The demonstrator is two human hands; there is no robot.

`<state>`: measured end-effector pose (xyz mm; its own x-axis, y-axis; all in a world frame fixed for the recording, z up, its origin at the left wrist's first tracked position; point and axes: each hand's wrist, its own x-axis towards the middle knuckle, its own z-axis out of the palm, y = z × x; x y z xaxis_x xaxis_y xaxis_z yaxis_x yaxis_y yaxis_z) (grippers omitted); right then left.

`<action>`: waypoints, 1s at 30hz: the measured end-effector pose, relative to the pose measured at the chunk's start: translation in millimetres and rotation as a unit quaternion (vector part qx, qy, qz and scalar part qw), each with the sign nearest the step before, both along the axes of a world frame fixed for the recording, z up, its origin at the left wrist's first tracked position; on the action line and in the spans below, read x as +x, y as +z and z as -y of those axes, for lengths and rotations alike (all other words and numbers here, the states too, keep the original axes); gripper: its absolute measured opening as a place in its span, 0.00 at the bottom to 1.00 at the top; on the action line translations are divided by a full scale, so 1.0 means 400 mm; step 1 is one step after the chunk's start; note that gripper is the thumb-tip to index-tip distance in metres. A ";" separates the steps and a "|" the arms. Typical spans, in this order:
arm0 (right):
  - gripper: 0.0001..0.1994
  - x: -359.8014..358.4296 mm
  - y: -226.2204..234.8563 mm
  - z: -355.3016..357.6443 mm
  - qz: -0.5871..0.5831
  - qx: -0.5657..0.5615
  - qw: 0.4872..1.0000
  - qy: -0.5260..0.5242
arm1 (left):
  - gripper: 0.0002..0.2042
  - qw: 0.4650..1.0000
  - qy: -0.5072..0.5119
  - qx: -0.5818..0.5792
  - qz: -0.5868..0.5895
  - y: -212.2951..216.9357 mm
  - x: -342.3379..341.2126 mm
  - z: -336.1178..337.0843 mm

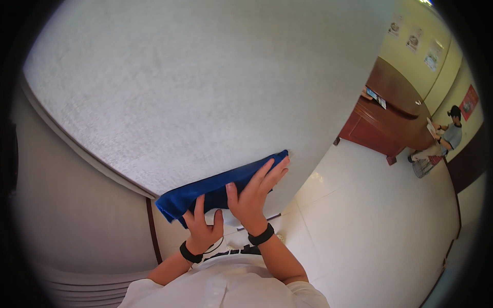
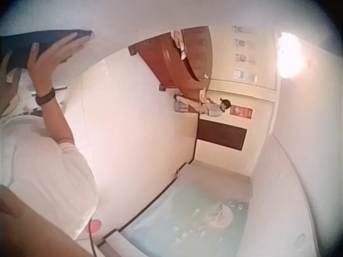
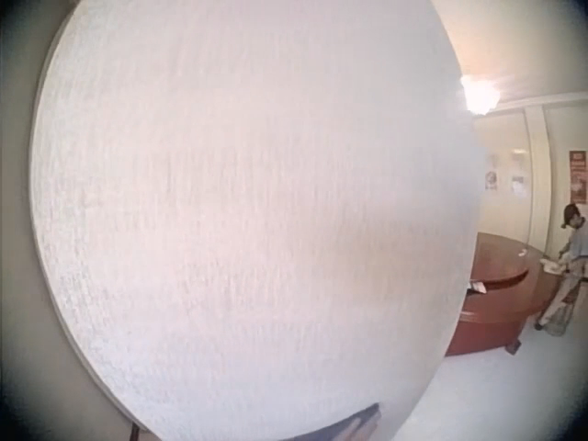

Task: Cleaning a support pillar and a wall decoration using a blue cloth.

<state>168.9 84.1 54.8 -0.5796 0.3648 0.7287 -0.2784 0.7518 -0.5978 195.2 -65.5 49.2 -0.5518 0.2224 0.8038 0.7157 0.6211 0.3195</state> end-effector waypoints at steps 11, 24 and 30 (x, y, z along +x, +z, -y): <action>0.43 -0.006 0.040 -0.269 -0.072 -0.043 0.996 0.013 | 0.28 0.993 -0.007 -0.071 0.097 -0.015 0.029 -0.241; 0.32 -0.044 -0.133 -0.380 -0.014 -0.226 0.955 0.190 | 0.24 0.996 0.057 -0.066 0.036 -0.147 -0.053 -0.402; 0.41 -0.055 -0.070 -0.376 -0.043 -0.243 0.951 0.185 | 0.18 0.993 0.103 -0.046 -0.028 -0.056 -0.073 -0.364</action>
<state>146.9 234.4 26.6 -0.6792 0.4535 0.5771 -0.5339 0.2344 -0.8124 166.1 80.3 26.7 -0.5479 0.1833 0.8162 0.5857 0.7807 0.2179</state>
